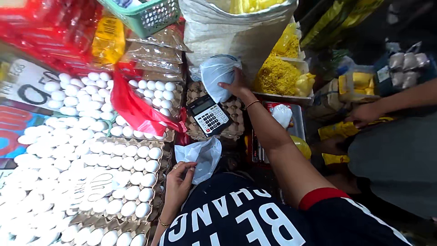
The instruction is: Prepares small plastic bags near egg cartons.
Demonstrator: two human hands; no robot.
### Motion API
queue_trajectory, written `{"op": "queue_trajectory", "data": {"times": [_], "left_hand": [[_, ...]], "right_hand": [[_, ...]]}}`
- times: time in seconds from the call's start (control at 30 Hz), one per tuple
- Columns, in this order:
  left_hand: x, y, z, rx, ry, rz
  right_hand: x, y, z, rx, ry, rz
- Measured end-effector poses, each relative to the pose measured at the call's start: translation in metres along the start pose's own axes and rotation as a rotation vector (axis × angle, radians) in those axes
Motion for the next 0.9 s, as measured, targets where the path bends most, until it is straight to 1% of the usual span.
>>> {"op": "queue_trajectory", "data": {"times": [0.1,0.23,0.37,0.43,0.53,0.63,0.73,0.83,0.9], "left_hand": [[-0.006,-0.009,0.006,0.018,-0.028,-0.064],[-0.006,-0.011,0.008,0.017,-0.057,-0.088],[0.0,-0.005,0.005,0.013,-0.039,-0.065],[0.0,-0.002,0.004,0.011,-0.042,-0.052],[-0.002,0.0,0.005,0.012,-0.041,-0.045],[-0.005,0.003,0.008,0.013,-0.046,-0.041],[-0.004,0.006,0.005,0.004,-0.035,-0.035],[-0.006,0.005,0.004,0.001,-0.036,-0.052],[-0.007,0.004,0.004,-0.009,-0.03,-0.059]], "right_hand": [[0.015,0.006,0.009,-0.025,0.042,0.03],[-0.003,0.015,0.035,-0.186,-0.008,0.014],[-0.004,0.033,0.035,-0.21,-0.011,0.013],[-0.005,0.03,0.047,-0.256,-0.079,0.041],[-0.013,0.028,0.068,-0.491,-0.274,0.134],[-0.016,0.037,0.059,-0.664,-0.352,0.217],[-0.014,0.045,0.047,-0.618,-0.37,0.244],[-0.016,0.037,0.052,-0.462,-0.367,0.251],[-0.023,0.022,0.057,-0.388,-0.415,0.19]]}}
Point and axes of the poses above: each hand's wrist, its own x-axis towards the middle knuckle, its own y-axis out of the palm, z = x × y, the point moved 8 cm from there along x, towards the middle knuckle, and after that the axes turned 8 degrees about -x, right-handed, at the moved point
